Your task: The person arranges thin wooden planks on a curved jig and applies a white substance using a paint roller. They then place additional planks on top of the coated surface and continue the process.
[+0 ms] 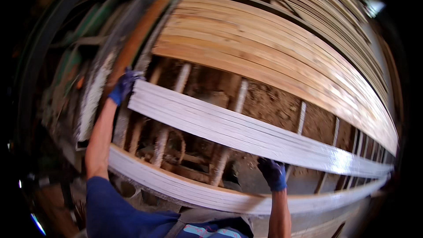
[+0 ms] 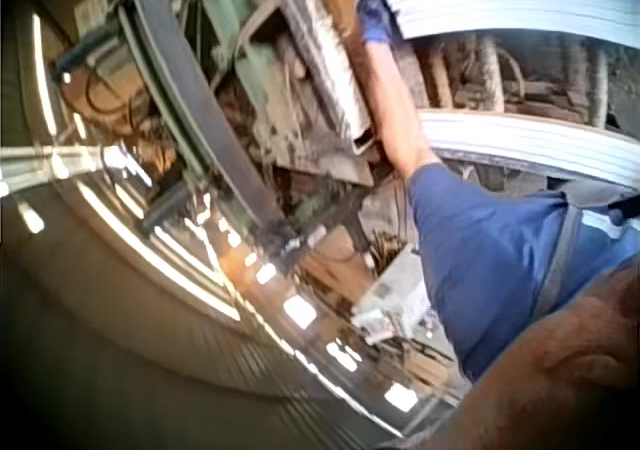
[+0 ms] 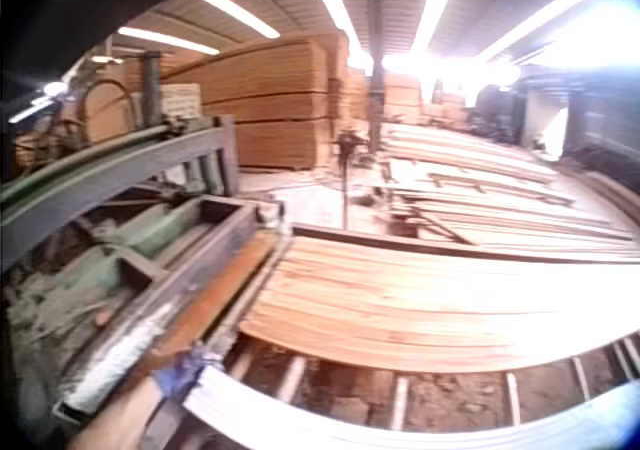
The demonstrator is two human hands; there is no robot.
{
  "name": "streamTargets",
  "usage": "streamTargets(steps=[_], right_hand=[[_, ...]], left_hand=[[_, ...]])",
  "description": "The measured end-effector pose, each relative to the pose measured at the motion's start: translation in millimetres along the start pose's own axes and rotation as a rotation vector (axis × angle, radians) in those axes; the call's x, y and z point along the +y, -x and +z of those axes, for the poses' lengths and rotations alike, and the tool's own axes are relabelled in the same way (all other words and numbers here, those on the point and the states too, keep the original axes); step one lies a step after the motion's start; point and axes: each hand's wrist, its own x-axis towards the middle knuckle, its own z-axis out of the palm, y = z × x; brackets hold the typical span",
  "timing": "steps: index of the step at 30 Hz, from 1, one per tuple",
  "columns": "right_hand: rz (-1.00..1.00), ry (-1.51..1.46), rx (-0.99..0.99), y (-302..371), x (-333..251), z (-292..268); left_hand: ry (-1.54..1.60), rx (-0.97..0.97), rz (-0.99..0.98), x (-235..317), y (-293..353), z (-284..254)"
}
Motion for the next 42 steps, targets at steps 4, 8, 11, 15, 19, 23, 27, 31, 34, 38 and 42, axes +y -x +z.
streamTargets(steps=[4,8,11,15,19,23,27,31,34,38,42], right_hand=[[-0.073,0.333,0.290,-27,-29,-29],[0.321,-0.102,0.199,-58,-1,-55],[0.655,-1.429,0.331,-69,40,-47],[0.642,-1.504,0.269,-90,41,-54],[0.455,-1.127,0.289,-114,82,-21],[0.529,-1.469,0.324,-160,73,-51],[0.280,-0.375,0.375,-159,76,-34],[0.344,-0.550,0.401,-106,46,-43],[0.638,-2.047,0.337,-94,60,-11],[0.516,-2.080,0.332,-81,62,-3],[0.709,-2.160,0.391,-47,30,-6]], left_hand=[[-0.095,0.006,-0.190,0,9,-1],[-0.162,0.191,-0.088,9,23,15],[0.033,0.250,0.009,9,22,44],[-0.434,0.230,0.228,10,24,76],[-0.537,0.203,0.484,13,-19,61],[-0.750,0.164,0.274,41,-58,90],[-0.492,0.169,0.375,4,-59,21],[-0.593,0.298,0.355,24,13,65],[-0.723,0.386,0.339,-12,25,46],[-0.148,0.262,0.337,-28,41,31],[-0.383,0.238,0.214,-15,94,49]])
